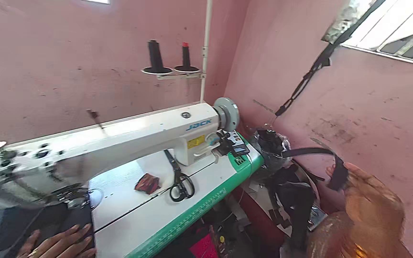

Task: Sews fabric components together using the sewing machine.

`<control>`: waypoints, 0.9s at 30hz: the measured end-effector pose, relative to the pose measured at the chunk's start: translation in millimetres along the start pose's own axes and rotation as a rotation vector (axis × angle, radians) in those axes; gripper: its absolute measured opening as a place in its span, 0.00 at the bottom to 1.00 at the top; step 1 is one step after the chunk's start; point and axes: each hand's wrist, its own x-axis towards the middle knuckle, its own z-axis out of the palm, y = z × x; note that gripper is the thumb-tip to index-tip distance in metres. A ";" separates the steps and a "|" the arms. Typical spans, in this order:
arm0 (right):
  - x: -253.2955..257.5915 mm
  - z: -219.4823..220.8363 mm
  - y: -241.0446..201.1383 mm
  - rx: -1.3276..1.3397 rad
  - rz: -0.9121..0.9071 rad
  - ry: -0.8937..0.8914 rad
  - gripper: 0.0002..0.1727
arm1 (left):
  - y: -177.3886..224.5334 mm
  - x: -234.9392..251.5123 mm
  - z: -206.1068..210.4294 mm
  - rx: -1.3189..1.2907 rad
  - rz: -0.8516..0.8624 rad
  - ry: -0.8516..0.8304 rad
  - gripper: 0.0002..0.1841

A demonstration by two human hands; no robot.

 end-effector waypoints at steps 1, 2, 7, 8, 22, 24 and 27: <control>-12.1 2.9 -13.6 0.012 -0.046 -0.141 0.16 | -2.2 -1.0 3.4 -0.023 0.009 0.022 0.23; -22.2 5.6 -25.1 -0.045 -0.145 -0.261 0.14 | -3.2 -2.6 7.9 -0.026 0.021 0.068 0.23; -71.0 114.7 -69.4 -0.197 -0.418 -0.604 0.02 | -4.2 -3.1 25.6 0.072 0.046 0.309 0.24; -86.4 151.5 -64.2 -0.112 -0.305 -0.808 0.03 | -2.8 -2.8 23.7 0.065 0.039 0.302 0.23; -278.4 431.2 59.8 -0.132 -1.058 -1.167 0.10 | 1.2 1.4 14.7 -0.022 0.012 0.187 0.19; -276.6 428.9 61.6 -0.131 -1.069 -1.184 0.10 | 0.6 3.2 13.7 -0.032 0.023 0.143 0.19; -277.7 429.8 56.3 -0.173 -1.081 -1.222 0.09 | -3.0 4.8 9.9 -0.041 0.032 0.097 0.19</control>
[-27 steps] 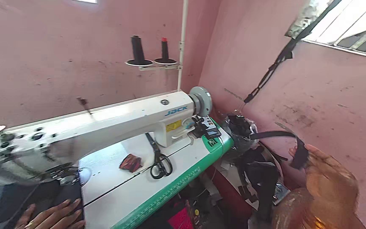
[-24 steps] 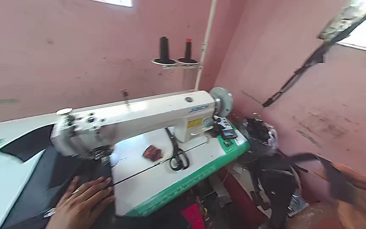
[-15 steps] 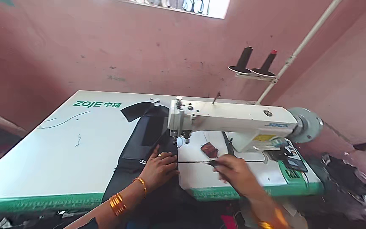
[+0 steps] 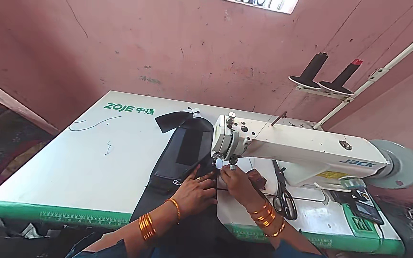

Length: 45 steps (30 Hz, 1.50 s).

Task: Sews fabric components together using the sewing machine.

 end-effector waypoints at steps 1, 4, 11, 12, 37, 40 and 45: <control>1.5 -0.2 -1.5 -0.008 0.000 -0.013 0.09 | -1.4 -0.3 -0.8 -0.009 0.003 -0.002 0.19; 3.9 -0.4 -0.8 -0.026 -0.012 -0.039 0.10 | -8.7 0.2 -0.7 -0.013 0.036 0.012 0.18; 20.5 -2.7 -0.1 0.068 0.237 -0.129 0.13 | -38.4 18.4 -2.6 -0.017 0.045 -0.008 0.18; 21.8 -8.6 -2.4 0.121 0.311 -0.123 0.13 | -41.9 21.8 -2.5 -0.018 0.045 -0.012 0.18; -136.3 -125.2 41.5 -0.354 0.997 -0.093 0.16 | -35.8 12.2 -2.6 0.078 0.034 -0.012 0.23; -136.3 -125.5 40.8 -0.351 1.000 -0.107 0.16 | -26.0 3.1 -1.8 0.101 0.031 0.007 0.23; -132.1 -132.1 38.2 -0.388 0.981 -0.019 0.16 | -23.2 -2.7 -5.5 0.092 0.042 0.001 0.23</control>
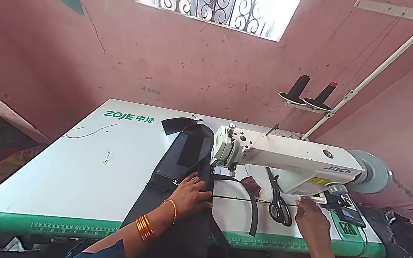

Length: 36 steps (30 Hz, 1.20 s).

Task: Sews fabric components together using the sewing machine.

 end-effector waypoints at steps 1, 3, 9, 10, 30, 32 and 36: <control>1.5 -4.2 0.0 0.010 -0.008 0.045 0.16 | -1.3 1.0 -0.7 -0.007 0.001 -0.015 0.24; 5.2 -14.8 -3.9 0.063 -0.040 0.147 0.17 | -4.5 4.7 -2.6 -0.028 -0.012 -0.055 0.24; -31.9 -12.4 -123.8 0.475 -0.281 0.034 0.11 | -20.6 23.1 -5.0 -0.078 -0.058 -0.124 0.22; -40.2 -2.9 -150.1 0.515 -0.286 -0.102 0.12 | -21.8 22.6 -3.9 -0.088 -0.050 -0.094 0.19; -102.9 14.3 -224.2 0.626 -0.174 -0.398 0.14 | -4.7 11.0 -2.3 -0.206 -0.062 0.001 0.20; -94.3 15.8 -225.5 0.633 -0.143 -0.409 0.14 | -11.1 13.6 2.5 -0.198 -0.028 0.058 0.17; -70.2 24.2 -227.5 0.637 -0.106 -0.404 0.14 | -26.4 33.1 0.5 -0.256 -0.124 -0.014 0.17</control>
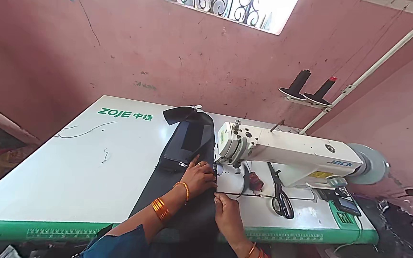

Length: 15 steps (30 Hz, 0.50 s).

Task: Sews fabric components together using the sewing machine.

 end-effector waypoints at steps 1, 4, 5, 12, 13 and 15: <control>7.6 -0.3 0.7 -0.002 0.007 0.002 0.14 | -2.3 6.2 -3.2 -0.007 -0.042 -0.030 0.18; 28.3 -0.6 3.3 -0.021 0.050 -0.024 0.14 | -10.4 23.8 -10.3 -0.036 -0.163 -0.109 0.23; 34.4 -1.0 3.9 -0.030 0.062 -0.032 0.14 | -12.9 29.6 -12.4 -0.041 -0.189 -0.123 0.24; 12.9 0.2 -2.6 -0.037 0.029 -0.055 0.21 | -21.2 44.4 -22.9 -0.004 -0.276 -0.266 0.40; 4.3 3.1 -1.7 -0.064 -0.020 -0.021 0.20 | -18.0 40.1 -21.9 -0.015 -0.274 -0.260 0.39; -4.3 2.9 -2.0 -0.088 -0.046 -0.019 0.18 | -11.4 30.0 -18.3 -0.062 -0.261 -0.230 0.35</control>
